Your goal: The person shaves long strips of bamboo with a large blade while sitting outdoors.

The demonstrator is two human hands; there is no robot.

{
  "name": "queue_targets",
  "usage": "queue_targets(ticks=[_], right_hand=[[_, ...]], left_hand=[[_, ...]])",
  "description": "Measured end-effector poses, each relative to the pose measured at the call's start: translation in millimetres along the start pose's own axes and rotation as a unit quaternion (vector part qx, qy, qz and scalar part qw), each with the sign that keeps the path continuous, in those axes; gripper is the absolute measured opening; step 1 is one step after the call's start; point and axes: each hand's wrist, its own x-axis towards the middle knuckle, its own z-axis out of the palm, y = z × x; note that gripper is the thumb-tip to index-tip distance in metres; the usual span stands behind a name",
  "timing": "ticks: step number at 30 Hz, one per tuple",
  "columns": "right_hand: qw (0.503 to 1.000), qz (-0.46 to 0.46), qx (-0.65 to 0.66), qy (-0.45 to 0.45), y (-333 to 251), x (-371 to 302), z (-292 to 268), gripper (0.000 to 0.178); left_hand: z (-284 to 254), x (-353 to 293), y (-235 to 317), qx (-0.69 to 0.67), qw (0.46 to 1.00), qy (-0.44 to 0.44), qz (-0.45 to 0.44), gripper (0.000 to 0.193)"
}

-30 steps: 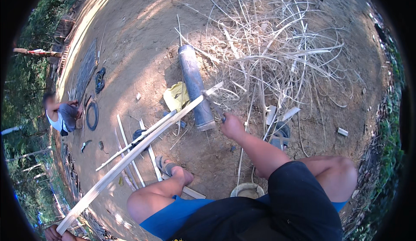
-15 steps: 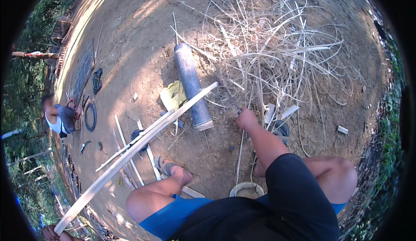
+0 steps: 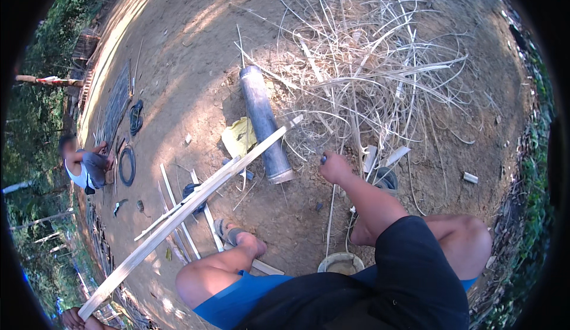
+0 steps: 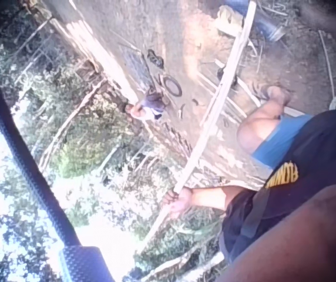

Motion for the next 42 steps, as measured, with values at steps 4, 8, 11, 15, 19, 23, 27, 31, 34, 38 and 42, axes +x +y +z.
queue_targets(ticks=[4, 8, 11, 15, 19, 23, 27, 31, 34, 38, 42], right_hand=[[0.994, -0.103, 0.001, -0.020, -26, -21, 8, 0.027], [0.996, -0.085, 0.025, 0.007, -22, -19, 15, 0.028], [0.995, 0.065, 0.072, 0.013, 18, 11, 17, 0.028], [0.999, 0.031, 0.026, 0.010, 19, 18, 13, 0.029], [0.994, -0.102, -0.002, -0.042, -28, -13, 1, 0.030], [0.996, 0.057, 0.049, -0.037, 3, 27, 14, 0.032], [0.998, -0.060, -0.011, 0.003, -23, 14, 17, 0.032], [0.998, 0.064, 0.008, -0.003, 2, 27, 2, 0.032], [0.999, 0.027, -0.014, -0.009, -7, 16, 9, 0.031], [0.999, 0.048, -0.014, -0.013, 19, 16, 9, 0.037], [0.999, 0.030, -0.027, -0.012, -1, 11, 7, 0.039]], left_hand=[[-8, 4, 1, 0.018, 1.000, 0.011, -0.004, 0.071], [-10, 4, 4, 0.028, 0.999, 0.016, -0.012, 0.073], [-13, 10, 6, 0.048, 0.998, 0.038, -0.015, 0.073], [12, 14, -19, 0.069, 0.995, 0.076, 0.006, 0.057], [50, 3, -47, 0.092, 0.988, 0.119, 0.032, 0.040], [41, 11, -39, 0.043, 0.996, 0.081, -0.006, 0.044], [-1, 13, -4, 0.032, 0.998, 0.041, -0.018, 0.061], [-33, 27, 22, 0.026, 0.997, 0.039, -0.056, 0.067], [-34, 25, 22, 0.072, 0.996, 0.046, -0.003, 0.062], [-33, 26, 17, 0.029, 0.998, 0.046, -0.035, 0.070], [-23, 21, 13, 0.048, 0.998, 0.043, 0.003, 0.070]])
